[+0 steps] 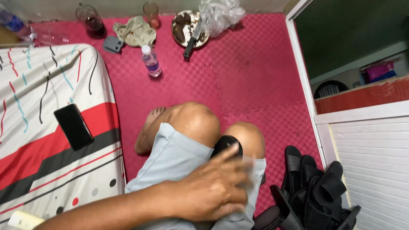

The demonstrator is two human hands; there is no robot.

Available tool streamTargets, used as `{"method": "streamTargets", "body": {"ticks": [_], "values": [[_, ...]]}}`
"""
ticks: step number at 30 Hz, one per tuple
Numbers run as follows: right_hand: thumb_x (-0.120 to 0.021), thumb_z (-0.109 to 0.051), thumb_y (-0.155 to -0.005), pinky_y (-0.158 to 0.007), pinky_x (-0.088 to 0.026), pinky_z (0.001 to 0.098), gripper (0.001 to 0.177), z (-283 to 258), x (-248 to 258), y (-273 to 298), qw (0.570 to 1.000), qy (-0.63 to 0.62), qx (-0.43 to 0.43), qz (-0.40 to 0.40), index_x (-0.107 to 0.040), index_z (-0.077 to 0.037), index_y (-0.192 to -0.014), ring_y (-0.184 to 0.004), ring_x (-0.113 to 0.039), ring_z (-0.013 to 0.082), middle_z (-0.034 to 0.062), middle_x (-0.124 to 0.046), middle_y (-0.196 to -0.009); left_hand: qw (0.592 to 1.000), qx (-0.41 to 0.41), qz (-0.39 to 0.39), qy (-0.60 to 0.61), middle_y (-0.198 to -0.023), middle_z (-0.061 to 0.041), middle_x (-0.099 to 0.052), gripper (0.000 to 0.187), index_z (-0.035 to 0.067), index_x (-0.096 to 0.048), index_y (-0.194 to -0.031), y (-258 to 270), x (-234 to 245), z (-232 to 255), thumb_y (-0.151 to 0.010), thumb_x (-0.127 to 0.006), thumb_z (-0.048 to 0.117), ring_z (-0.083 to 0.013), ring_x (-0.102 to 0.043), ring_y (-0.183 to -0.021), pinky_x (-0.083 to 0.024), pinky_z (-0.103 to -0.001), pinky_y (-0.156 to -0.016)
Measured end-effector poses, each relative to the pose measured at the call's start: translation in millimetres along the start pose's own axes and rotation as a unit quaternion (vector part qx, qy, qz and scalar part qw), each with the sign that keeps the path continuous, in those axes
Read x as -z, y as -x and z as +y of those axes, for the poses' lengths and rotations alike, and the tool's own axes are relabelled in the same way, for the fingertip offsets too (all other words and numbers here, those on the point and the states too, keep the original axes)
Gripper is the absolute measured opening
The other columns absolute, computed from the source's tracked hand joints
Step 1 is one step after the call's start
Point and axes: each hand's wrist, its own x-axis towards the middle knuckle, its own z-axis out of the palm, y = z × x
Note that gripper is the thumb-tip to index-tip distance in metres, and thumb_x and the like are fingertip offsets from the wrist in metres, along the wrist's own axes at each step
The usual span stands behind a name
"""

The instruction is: Repairing a sandal by hand-stitching the strap using an awl and thread.

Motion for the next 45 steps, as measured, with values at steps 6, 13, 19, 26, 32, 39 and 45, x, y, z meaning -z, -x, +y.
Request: {"method": "streamTargets", "body": {"ticks": [6, 13, 19, 26, 32, 39, 45], "values": [[-0.054, -0.007, -0.076, -0.038, -0.039, 0.0292, 0.035, -203.3, -309.4, 68.4, 0.981, 0.097, 0.125, 0.111, -0.056, 0.0, -0.11, -0.041, -0.048, 0.0188, 0.0159, -0.065, -0.072, 0.859, 0.242, 0.277, 0.356, -0.093, -0.015, -0.068, 0.033, 0.005, -0.064, -0.084, 82.9, 75.6, -58.9, -0.06, -0.049, -0.01, -0.0252, -0.066, -0.09, -0.054, -0.039, -0.085], [-0.055, -0.014, -0.083, -0.081, -0.046, 0.019, 0.034, -222.9, -388.1, 31.2, 0.867, 0.346, 0.347, -0.089, -0.061, -0.009, -0.116, -0.086, -0.069, 0.0109, 0.0053, -0.069, -0.099, 0.775, 0.414, 0.179, -0.443, -0.096, -0.02, -0.055, 0.05, -0.003, -0.055, -0.132, 131.5, 118.2, -87.0, -0.086, -0.066, 0.015, -0.0419, -0.048, -0.093, -0.039, -0.048, -0.084], [-0.051, -0.012, -0.086, -0.066, -0.048, 0.0226, 0.037, -242.2, -400.6, 27.9, 0.862, 0.358, 0.322, -0.159, -0.055, -0.013, -0.123, -0.068, -0.059, 0.0121, 0.0007, -0.055, -0.076, 0.951, 0.153, 0.169, -0.21, -0.128, -0.012, -0.051, 0.07, 0.002, -0.044, -0.126, 44.7, 10.5, -2.3, -0.073, -0.073, 0.036, -0.0288, -0.046, -0.125, -0.021, -0.055, -0.114], [-0.051, -0.016, -0.087, -0.06, -0.049, 0.021, 0.036, -241.2, -396.2, 23.0, 0.856, 0.368, 0.318, -0.174, -0.057, -0.015, -0.122, -0.064, -0.06, 0.0103, -0.0012, -0.056, -0.073, 0.968, 0.185, 0.078, -0.151, -0.088, -0.007, -0.057, 0.079, 0.003, -0.041, -0.13, 33.5, -31.5, -8.6, -0.073, -0.072, 0.048, -0.0205, -0.06, -0.073, -0.05, -0.032, -0.06], [-0.052, -0.016, -0.086, -0.058, -0.049, 0.0198, 0.035, -244.6, -398.6, 20.6, 0.855, 0.371, 0.315, -0.179, -0.058, -0.015, -0.121, -0.062, -0.061, 0.0091, -0.0021, -0.057, -0.073, 0.969, 0.179, 0.09, -0.141, -0.089, -0.007, -0.066, 0.078, 0.004, -0.044, -0.127, 34.9, -30.0, -12.8, -0.07, -0.074, 0.047, -0.0197, -0.065, -0.073, -0.051, -0.031, -0.056], [-0.054, -0.018, -0.084, -0.053, -0.05, 0.0206, 0.035, -250.7, -397.9, 21.6, 0.842, 0.411, 0.308, -0.162, -0.06, -0.02, -0.118, -0.058, -0.06, 0.008, -0.0049, -0.058, -0.073, 0.971, 0.176, 0.093, -0.135, -0.085, -0.006, -0.064, 0.077, 0.005, -0.041, -0.13, 35.9, -33.3, -14.6, -0.073, -0.072, 0.048, -0.0196, -0.064, -0.07, -0.049, -0.032, -0.053], [-0.057, -0.017, -0.081, -0.048, -0.051, 0.0236, 0.04, -252.5, -395.7, 20.5, 0.799, 0.483, 0.316, -0.167, -0.057, -0.024, -0.12, -0.055, -0.063, 0.0122, -0.0049, -0.059, -0.075, 0.968, 0.185, 0.084, -0.146, -0.094, -0.007, -0.066, 0.078, 0.006, -0.042, -0.129, 35.9, -34.4, -14.3, -0.072, -0.071, 0.049, -0.0208, -0.065, -0.073, -0.05, -0.032, -0.054]]}}
